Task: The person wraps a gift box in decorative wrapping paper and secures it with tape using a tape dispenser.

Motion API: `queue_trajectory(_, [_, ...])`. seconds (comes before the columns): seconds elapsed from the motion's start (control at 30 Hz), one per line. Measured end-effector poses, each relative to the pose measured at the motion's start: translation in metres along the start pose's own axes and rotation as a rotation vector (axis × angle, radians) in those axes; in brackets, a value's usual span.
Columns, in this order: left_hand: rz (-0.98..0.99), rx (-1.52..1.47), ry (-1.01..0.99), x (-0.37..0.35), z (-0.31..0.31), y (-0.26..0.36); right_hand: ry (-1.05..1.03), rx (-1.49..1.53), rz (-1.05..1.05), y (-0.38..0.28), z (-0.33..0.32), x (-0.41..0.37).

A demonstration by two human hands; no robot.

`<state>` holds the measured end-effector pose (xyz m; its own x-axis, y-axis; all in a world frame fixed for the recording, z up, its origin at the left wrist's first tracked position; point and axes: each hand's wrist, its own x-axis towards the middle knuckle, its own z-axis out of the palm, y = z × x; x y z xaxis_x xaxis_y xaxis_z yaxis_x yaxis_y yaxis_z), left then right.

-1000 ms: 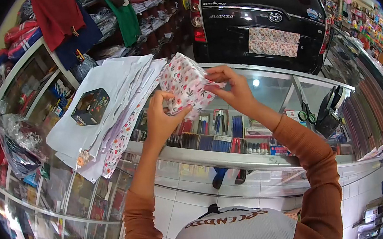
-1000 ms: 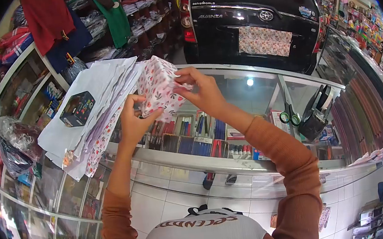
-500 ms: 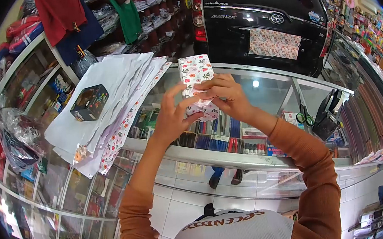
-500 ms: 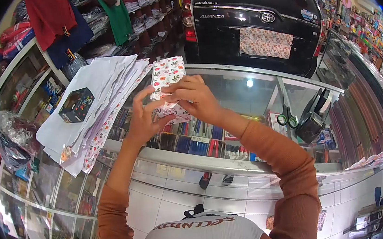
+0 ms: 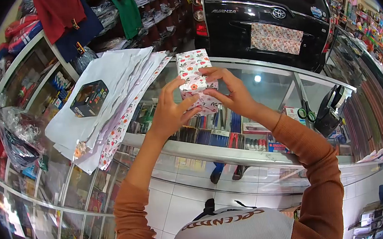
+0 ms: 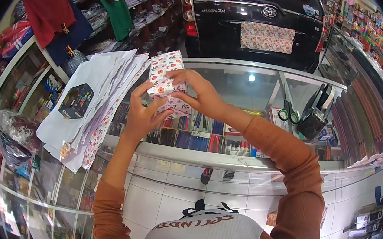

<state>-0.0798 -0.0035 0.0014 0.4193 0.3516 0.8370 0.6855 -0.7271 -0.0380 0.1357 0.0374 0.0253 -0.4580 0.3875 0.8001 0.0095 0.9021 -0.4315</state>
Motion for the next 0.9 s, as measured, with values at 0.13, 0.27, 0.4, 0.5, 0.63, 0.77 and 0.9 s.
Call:
queue_trajectory(0.13, [0.067, 0.065, -0.014, 0.003, -0.004, 0.0, -0.012, -0.087, -0.053, 0.005, -0.001, -0.002])
queue_trajectory(0.27, [0.147, 0.12, -0.001, 0.004, -0.004, -0.003, -0.006, -0.09, -0.07, 0.007, -0.002, 0.0])
queue_trajectory(0.4, [0.131, 0.042, 0.021, 0.001, 0.003, -0.01, -0.01, -0.157, -0.072, 0.005, 0.0, 0.001])
queue_trajectory(0.5, [0.042, -0.031, 0.022, 0.002, 0.004, -0.01, 0.001, -0.206, -0.092, 0.004, 0.002, 0.002])
queue_trajectory(0.63, [0.006, 0.029, -0.02, 0.005, -0.001, -0.004, 0.009, -0.168, -0.121, 0.007, 0.003, 0.002])
queue_trajectory(0.77, [-0.066, -0.032, -0.014, 0.005, -0.001, -0.003, 0.001, -0.22, -0.111, 0.009, 0.006, 0.002])
queue_trajectory(0.9, [-0.035, -0.079, -0.015, 0.01, -0.001, -0.003, 0.001, -0.278, -0.14, 0.007, 0.008, 0.0])
